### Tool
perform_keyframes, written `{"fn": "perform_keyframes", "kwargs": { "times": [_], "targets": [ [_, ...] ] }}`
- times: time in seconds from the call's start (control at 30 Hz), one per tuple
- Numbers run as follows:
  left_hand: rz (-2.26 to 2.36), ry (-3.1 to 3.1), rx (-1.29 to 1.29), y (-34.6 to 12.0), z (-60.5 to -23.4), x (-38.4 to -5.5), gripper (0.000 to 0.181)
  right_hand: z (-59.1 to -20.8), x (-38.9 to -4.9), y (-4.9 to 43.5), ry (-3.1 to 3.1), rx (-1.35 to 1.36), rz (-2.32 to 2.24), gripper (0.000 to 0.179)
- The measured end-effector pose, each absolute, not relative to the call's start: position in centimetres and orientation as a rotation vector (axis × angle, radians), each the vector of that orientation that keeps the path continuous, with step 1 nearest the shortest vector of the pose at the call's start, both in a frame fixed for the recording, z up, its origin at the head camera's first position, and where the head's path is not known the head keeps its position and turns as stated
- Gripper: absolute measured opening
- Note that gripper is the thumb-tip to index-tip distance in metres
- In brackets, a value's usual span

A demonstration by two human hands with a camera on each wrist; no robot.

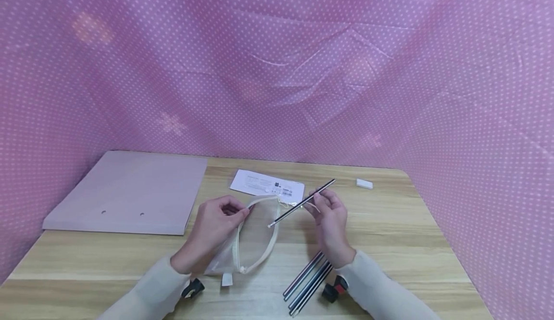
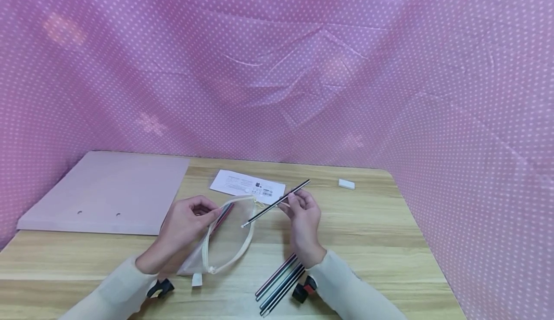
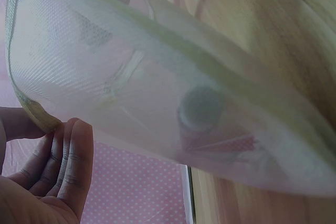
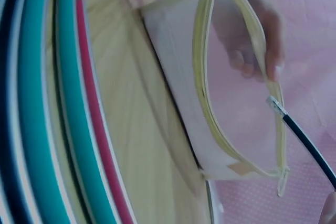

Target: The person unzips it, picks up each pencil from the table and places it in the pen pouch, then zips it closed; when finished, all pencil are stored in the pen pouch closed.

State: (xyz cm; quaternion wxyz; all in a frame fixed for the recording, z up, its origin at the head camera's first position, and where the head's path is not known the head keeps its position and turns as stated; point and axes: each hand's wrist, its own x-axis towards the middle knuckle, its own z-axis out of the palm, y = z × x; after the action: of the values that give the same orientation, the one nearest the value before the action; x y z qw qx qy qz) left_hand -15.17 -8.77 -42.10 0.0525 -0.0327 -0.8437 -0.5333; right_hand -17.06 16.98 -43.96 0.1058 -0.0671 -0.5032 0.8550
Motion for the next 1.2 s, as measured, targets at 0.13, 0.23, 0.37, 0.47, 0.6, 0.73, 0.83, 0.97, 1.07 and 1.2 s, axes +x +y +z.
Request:
{"fn": "perform_keyframes", "kwargs": {
  "times": [0.13, 0.23, 0.37, 0.47, 0.6, 0.73, 0.83, 0.97, 1.07, 1.2],
  "targets": [
    [-1.606, -2.577, -0.094, -8.9, -42.1, -15.2, 0.006, -44.4, -17.2, 15.9, -1.502, -0.232, 2.559, 0.007],
    [-1.604, -2.58, -0.099, -8.9, -42.1, -15.3, 0.006, -44.9, -17.2, 15.0, -1.532, -0.233, 2.568, 0.011],
    [-1.633, -2.575, -0.105, -9.0, -42.1, -15.5, 0.006, -45.6, -17.2, 13.7, -1.616, -0.235, 2.564, 0.011],
    [-1.659, -2.569, -0.104, -9.0, -42.1, -15.5, 0.006, -46.0, -17.0, 12.9, -1.705, -0.255, 2.557, 0.01],
    [-1.653, -2.568, -0.109, -9.1, -42.1, -15.7, 0.006, -46.2, -16.7, 12.0, -1.762, -0.296, 2.586, 0.009],
    [-1.634, -2.576, -0.114, -9.3, -42.2, -15.9, 0.006, -46.3, -16.4, 11.1, -1.764, -0.309, 2.63, 0.01],
    [-1.633, -2.585, -0.12, -9.4, -42.3, -16.0, 0.006, -46.3, -16.1, 10.5, -1.779, -0.28, 2.641, 0.01],
    [-1.643, -2.588, -0.139, -9.6, -42.3, -16.1, 0.006, -46.5, -15.8, 9.7, -1.787, -0.248, 2.664, 0.007],
    [-1.642, -2.586, -0.151, -9.7, -42.4, -16.2, 0.006, -46.6, -15.6, 9.3, -1.78, -0.243, 2.689, 0.005],
    [-1.629, -2.581, -0.16, -9.8, -42.5, -16.3, 0.006, -46.7, -15.4, 8.7, -1.771, -0.245, 2.713, 0.009]
  ]
}}
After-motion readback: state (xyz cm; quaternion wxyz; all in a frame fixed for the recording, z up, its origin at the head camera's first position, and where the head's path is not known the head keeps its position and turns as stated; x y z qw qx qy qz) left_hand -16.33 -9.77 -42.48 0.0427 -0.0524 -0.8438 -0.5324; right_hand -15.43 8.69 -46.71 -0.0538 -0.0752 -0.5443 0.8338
